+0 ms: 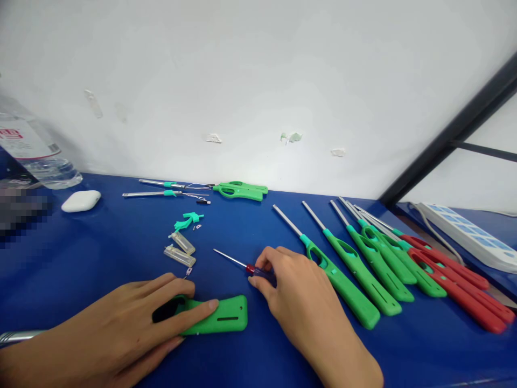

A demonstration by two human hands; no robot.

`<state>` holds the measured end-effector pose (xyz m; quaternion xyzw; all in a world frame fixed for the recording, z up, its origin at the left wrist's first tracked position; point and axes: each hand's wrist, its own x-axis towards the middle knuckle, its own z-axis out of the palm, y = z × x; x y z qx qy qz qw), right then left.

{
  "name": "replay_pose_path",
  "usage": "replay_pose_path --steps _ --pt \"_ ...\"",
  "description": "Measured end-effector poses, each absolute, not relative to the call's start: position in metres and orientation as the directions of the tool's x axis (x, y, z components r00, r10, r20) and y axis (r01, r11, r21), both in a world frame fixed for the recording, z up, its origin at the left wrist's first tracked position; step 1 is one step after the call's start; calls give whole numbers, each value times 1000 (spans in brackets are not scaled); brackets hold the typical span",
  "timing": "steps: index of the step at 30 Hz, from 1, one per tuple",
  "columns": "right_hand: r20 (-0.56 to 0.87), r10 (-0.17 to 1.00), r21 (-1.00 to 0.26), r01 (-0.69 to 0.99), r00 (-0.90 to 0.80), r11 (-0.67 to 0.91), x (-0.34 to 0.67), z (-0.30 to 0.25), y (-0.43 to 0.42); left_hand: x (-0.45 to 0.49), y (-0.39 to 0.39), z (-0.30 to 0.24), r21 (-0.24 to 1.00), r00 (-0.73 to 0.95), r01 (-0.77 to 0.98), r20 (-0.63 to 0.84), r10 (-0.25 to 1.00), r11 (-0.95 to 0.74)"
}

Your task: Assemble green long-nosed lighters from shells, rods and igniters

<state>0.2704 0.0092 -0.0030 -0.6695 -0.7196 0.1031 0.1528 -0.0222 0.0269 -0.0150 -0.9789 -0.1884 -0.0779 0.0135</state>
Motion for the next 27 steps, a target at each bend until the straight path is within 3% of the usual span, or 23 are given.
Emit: replay_pose_path --steps 12,22,27 --pt "123 989 -303 946 -81 115 271 -8 8 -23 27 -16 3 913 372 180 367 -928" --pt "211 974 -334 930 -85 153 269 -5 8 -22 25 -15 -4 911 379 175 373 -925" --pt "137 977 -395 896 -163 205 264 0 8 -22 27 -15 6 914 372 173 367 -928"
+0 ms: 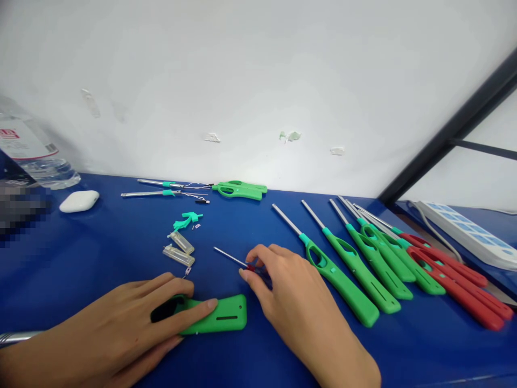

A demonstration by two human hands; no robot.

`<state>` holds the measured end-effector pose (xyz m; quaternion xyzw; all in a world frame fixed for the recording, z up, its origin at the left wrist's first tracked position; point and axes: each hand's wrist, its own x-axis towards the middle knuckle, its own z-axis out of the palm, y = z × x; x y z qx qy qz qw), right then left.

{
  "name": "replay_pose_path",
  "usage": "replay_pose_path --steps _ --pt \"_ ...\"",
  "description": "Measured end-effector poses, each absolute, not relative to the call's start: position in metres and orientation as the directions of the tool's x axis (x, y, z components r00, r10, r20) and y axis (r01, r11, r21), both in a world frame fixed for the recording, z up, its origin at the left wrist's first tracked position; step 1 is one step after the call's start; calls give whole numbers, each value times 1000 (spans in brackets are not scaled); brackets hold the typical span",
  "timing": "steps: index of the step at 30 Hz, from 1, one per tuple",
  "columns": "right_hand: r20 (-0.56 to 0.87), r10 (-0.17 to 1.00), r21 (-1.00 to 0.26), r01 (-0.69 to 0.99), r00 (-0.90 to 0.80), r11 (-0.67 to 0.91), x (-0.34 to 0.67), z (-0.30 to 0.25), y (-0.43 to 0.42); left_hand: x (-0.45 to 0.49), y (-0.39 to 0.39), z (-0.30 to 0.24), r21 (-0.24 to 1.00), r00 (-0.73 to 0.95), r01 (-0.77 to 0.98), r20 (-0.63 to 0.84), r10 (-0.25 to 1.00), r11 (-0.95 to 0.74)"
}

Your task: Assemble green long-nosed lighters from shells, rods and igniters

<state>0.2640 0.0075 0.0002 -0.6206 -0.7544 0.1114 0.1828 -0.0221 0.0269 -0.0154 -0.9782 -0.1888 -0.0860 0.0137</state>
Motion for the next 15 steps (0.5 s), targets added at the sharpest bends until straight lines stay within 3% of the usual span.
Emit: replay_pose_path --steps 15 --pt "33 984 -377 909 -177 177 267 -1 9 -21 27 -14 -2 913 383 154 378 -924"
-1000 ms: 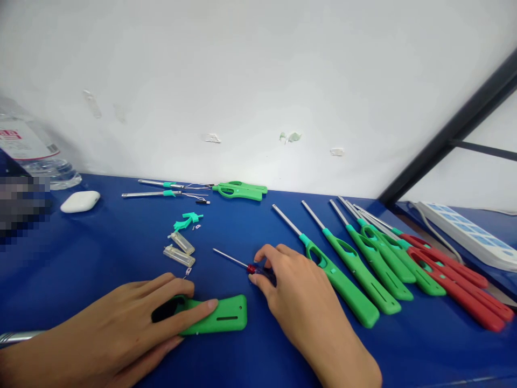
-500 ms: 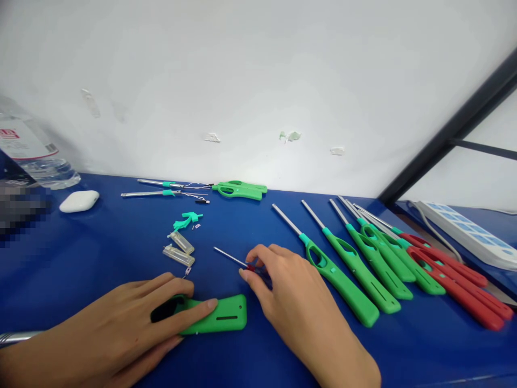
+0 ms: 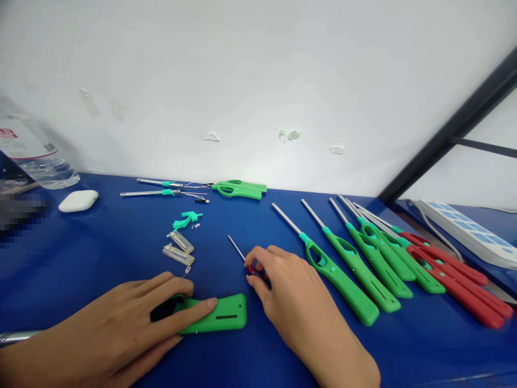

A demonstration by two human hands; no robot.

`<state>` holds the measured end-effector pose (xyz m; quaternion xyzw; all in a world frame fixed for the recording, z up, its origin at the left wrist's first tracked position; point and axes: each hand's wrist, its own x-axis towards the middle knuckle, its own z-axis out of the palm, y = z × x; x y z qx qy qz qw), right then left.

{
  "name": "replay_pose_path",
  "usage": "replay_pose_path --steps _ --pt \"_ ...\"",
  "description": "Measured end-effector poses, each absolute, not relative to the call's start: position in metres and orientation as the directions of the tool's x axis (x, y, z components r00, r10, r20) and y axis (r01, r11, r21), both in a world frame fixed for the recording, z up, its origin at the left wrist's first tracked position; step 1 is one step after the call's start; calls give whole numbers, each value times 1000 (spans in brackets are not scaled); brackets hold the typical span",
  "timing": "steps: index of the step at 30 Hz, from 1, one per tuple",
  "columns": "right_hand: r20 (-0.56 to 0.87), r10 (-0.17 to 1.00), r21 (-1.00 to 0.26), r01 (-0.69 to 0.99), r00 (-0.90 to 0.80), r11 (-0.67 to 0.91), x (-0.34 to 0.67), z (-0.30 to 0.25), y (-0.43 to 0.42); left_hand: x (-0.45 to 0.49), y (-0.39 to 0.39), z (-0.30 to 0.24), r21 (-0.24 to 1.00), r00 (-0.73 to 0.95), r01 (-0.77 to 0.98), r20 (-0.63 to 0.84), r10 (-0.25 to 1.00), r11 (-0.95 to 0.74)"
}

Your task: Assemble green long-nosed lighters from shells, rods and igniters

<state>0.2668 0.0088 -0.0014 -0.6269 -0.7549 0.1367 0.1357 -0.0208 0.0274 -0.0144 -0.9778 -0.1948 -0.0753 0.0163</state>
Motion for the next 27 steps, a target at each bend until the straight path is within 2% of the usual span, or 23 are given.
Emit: replay_pose_path --steps 27 --pt "53 989 -339 929 -140 150 267 -1 8 -24 27 -15 19 910 379 177 376 -925"
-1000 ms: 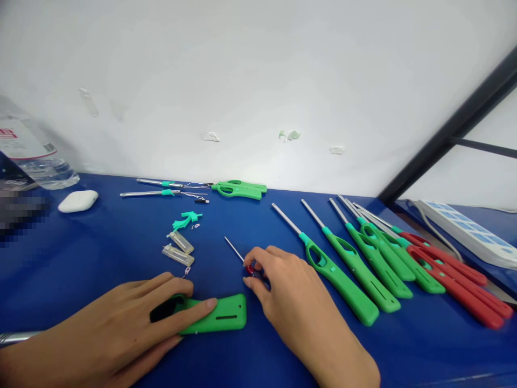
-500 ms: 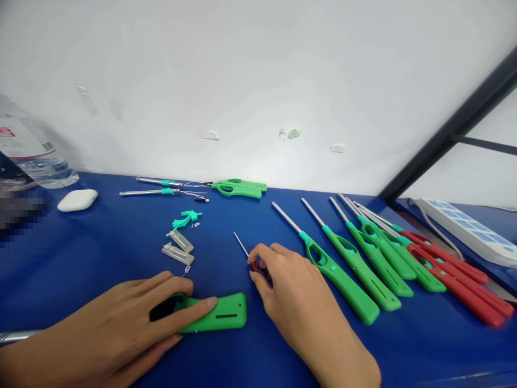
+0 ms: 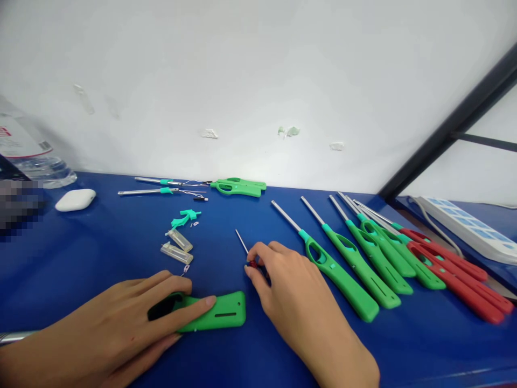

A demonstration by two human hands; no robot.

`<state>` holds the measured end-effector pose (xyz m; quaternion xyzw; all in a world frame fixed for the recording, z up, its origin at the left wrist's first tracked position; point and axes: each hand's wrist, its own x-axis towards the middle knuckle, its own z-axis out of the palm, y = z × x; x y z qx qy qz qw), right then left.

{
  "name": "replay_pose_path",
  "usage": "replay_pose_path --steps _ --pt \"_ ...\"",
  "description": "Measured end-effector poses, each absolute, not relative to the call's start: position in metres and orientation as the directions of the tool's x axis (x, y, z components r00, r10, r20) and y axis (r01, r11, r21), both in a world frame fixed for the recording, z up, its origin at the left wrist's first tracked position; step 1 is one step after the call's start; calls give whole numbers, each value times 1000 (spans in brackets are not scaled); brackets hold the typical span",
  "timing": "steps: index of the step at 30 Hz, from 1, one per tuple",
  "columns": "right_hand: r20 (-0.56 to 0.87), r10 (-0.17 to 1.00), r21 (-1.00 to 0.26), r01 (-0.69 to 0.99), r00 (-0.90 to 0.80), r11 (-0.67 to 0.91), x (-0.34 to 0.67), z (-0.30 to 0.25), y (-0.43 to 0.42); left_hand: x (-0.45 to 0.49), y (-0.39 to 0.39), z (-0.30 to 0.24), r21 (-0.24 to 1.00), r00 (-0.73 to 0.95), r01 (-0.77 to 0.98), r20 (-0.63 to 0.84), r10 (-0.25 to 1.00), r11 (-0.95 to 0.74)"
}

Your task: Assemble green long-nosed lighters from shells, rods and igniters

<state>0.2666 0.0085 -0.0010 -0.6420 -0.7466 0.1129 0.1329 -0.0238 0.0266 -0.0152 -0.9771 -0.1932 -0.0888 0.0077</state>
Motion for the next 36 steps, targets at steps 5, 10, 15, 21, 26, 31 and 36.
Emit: replay_pose_path --steps 5,10,15,21,26,31,36 --pt "53 989 -333 932 -136 146 268 -2 9 -24 26 -15 16 909 374 193 370 -927" --pt "50 990 -329 934 -132 141 267 -1 10 -23 27 -16 12 909 377 188 372 -926" --pt "32 991 -344 929 -130 133 265 0 10 -22 28 -14 -1 911 376 185 369 -927" --pt "26 992 -342 932 -120 122 263 2 9 -23 27 -14 4 911 376 184 370 -927" --pt "27 992 -331 935 -121 123 262 2 8 -23 27 -14 -7 912 370 195 361 -929" --pt "19 992 -326 938 -121 121 263 0 9 -22 28 -15 -15 916 360 198 350 -933" --pt "11 992 -329 936 -129 125 266 -1 10 -22 28 -16 -21 914 357 214 344 -934"
